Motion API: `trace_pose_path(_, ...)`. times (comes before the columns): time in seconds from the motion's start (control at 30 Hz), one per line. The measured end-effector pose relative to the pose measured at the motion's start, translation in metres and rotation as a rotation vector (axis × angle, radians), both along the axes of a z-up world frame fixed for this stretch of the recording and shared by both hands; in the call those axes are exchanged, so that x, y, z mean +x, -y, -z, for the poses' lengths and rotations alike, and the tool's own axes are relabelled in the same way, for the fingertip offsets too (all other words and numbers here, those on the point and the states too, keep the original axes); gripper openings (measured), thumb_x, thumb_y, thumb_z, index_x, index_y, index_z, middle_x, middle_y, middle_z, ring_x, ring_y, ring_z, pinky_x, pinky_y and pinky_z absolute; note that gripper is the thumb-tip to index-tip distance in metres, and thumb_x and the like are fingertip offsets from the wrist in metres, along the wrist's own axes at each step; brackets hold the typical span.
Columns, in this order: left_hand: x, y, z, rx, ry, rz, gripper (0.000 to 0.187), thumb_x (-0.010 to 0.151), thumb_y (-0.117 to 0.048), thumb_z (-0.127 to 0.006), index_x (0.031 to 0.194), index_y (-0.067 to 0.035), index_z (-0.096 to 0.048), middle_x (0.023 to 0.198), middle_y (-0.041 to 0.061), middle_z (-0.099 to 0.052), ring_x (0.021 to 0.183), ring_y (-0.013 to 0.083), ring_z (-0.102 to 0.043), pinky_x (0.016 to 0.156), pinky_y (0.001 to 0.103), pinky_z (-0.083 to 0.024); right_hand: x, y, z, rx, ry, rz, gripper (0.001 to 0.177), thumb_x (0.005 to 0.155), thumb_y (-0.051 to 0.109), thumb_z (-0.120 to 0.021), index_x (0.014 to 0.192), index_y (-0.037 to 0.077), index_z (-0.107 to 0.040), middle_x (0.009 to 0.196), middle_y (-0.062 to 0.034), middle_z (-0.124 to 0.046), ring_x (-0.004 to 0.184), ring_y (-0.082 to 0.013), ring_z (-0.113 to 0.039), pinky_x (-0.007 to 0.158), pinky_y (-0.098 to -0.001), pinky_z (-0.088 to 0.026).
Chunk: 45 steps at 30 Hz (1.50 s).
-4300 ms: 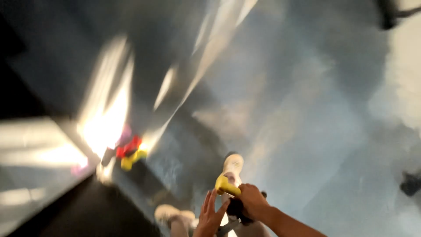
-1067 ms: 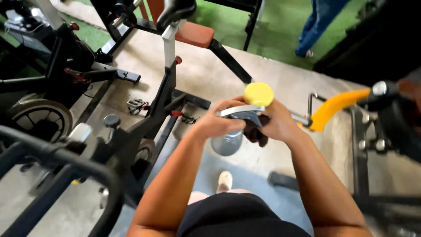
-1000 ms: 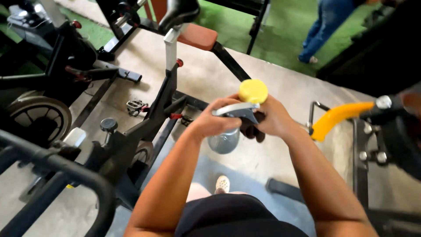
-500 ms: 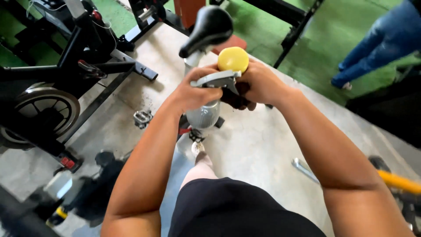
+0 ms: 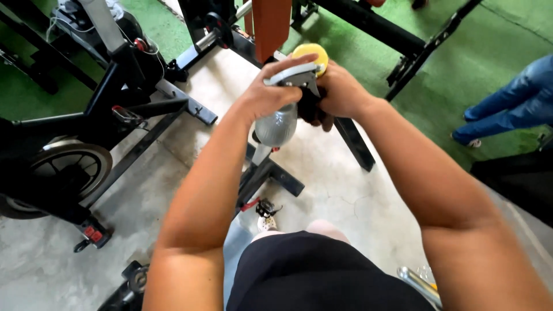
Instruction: Cleaning and wiping down various gym equipment including a stationary bike and dumbbells with spray and a cloth.
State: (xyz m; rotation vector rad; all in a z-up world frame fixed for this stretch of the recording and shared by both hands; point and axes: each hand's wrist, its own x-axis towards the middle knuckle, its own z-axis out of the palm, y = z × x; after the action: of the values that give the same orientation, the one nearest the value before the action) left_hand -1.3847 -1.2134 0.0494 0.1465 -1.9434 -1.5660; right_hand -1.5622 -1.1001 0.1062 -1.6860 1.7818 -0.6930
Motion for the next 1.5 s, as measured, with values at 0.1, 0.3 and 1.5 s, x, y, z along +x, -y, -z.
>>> trace_pose_path(0.1,-0.007,0.0,0.002,0.268,0.088,-0.056,0.081,0.077,0.004,-0.065,0.151,-0.028,-0.052,0.127,0.0,-0.067,0.103,0.0092,-0.063,0.091,0.027,-0.053,-0.019,0.026,0.028,-0.343,-0.142,-0.259,0.041,0.062,-0.014,-0.069,0.098,0.003,-0.077,0.127,-0.0205,-0.057,0.098,-0.0296,-0.069,0.06,-0.0328,-0.06)
trace_pose_path(0.3,-0.024,0.011,0.048,0.218,0.189,-0.16,0.079,0.078,0.005,-0.065,0.151,-0.025,-0.056,0.123,-0.001,-0.069,0.107,0.0085,-0.064,0.093,0.025,-0.053,-0.031,0.039,0.045,-0.087,0.021,-0.285,0.044,0.069,-0.016,-0.063,0.109,0.001,-0.07,0.101,-0.0136,-0.069,0.071,-0.0233,-0.076,0.055,-0.0356,-0.063)
trace_pose_path(1.5,-0.015,-0.036,0.019,0.213,0.426,-0.554,0.043,0.09,-0.015,-0.069,0.133,-0.012,-0.069,0.109,0.01,-0.074,0.098,0.012,-0.065,0.09,0.028,-0.054,-0.043,0.103,0.087,-0.227,1.092,0.266,0.021,0.1,0.015,-0.063,0.115,0.002,-0.067,0.104,-0.0071,-0.073,0.089,-0.0164,-0.07,0.079,-0.0317,-0.057)
